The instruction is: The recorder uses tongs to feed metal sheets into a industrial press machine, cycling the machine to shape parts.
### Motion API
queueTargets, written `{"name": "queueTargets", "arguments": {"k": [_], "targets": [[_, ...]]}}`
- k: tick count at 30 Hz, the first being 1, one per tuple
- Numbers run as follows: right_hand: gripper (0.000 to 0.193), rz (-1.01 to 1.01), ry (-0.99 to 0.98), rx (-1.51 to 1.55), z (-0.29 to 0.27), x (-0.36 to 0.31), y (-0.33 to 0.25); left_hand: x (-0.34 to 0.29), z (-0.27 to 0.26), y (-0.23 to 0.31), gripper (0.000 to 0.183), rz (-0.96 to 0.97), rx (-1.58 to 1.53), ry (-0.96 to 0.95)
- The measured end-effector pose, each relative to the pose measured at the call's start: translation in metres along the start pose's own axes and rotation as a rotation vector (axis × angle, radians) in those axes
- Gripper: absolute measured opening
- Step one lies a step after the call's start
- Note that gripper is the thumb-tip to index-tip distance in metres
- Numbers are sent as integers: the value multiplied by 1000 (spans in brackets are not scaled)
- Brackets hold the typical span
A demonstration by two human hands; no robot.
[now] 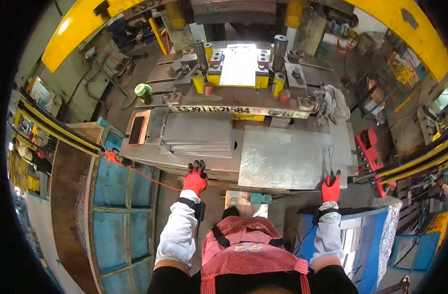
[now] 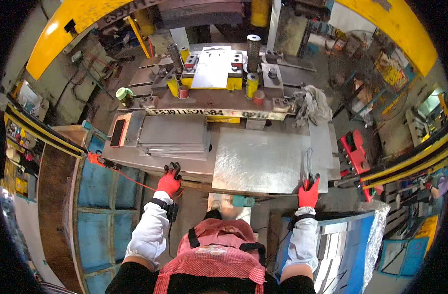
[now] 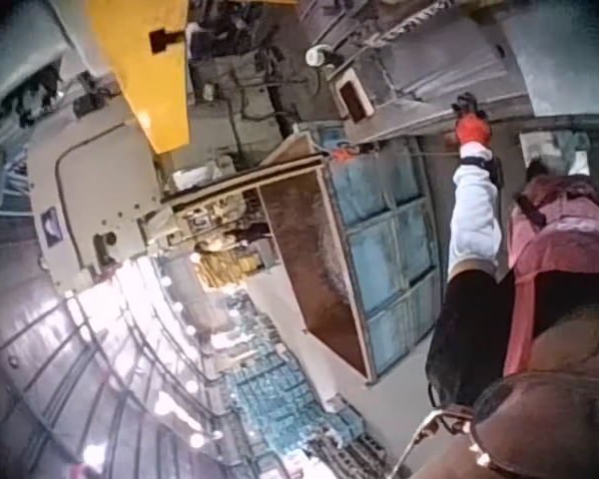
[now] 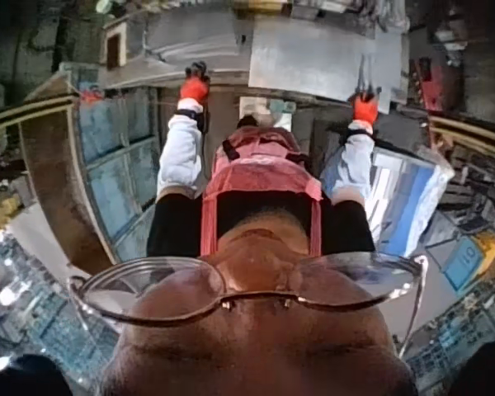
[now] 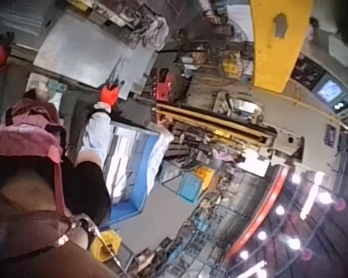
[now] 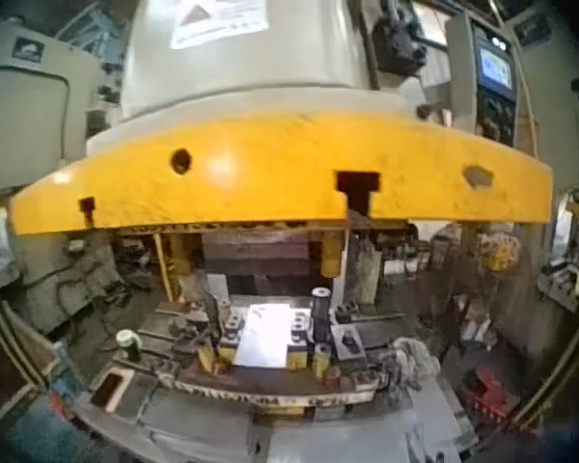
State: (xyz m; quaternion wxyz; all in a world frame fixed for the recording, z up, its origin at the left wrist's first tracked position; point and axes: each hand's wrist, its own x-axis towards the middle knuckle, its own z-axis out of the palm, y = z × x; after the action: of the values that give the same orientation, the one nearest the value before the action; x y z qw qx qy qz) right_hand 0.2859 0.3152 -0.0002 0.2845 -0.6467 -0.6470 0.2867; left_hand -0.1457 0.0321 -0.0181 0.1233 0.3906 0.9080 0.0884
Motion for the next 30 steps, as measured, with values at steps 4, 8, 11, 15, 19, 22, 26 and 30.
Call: {"name": "queueTargets", "arguments": {"k": [4,8,11,15,19,22,26,30], "targets": [[58,-148,-15,293,2,-2,-30,0,2,3,48,13,-19,21],[48,-277,-327,532,9,-26,-164,1,9,2,59,39,35,40],[42,-316,-571,675,45,-15,-247,-1,7,0,54,28,47,29],[17,-430,-811,792,103,40,-335,0,0,-3,59,44,5,12],[10,-222,-1189,901,139,104,-393,1,-2,-3,63,64,-23,-14],[9,-158,-1064,802,166,137,-397,5,2,1,65,89,-65,-3],[8,-239,-889,886,121,65,-415,2,6,-12,63,77,-33,42],[25,-386,-691,894,80,31,-331,0,6,-8,57,121,-17,59]]}}
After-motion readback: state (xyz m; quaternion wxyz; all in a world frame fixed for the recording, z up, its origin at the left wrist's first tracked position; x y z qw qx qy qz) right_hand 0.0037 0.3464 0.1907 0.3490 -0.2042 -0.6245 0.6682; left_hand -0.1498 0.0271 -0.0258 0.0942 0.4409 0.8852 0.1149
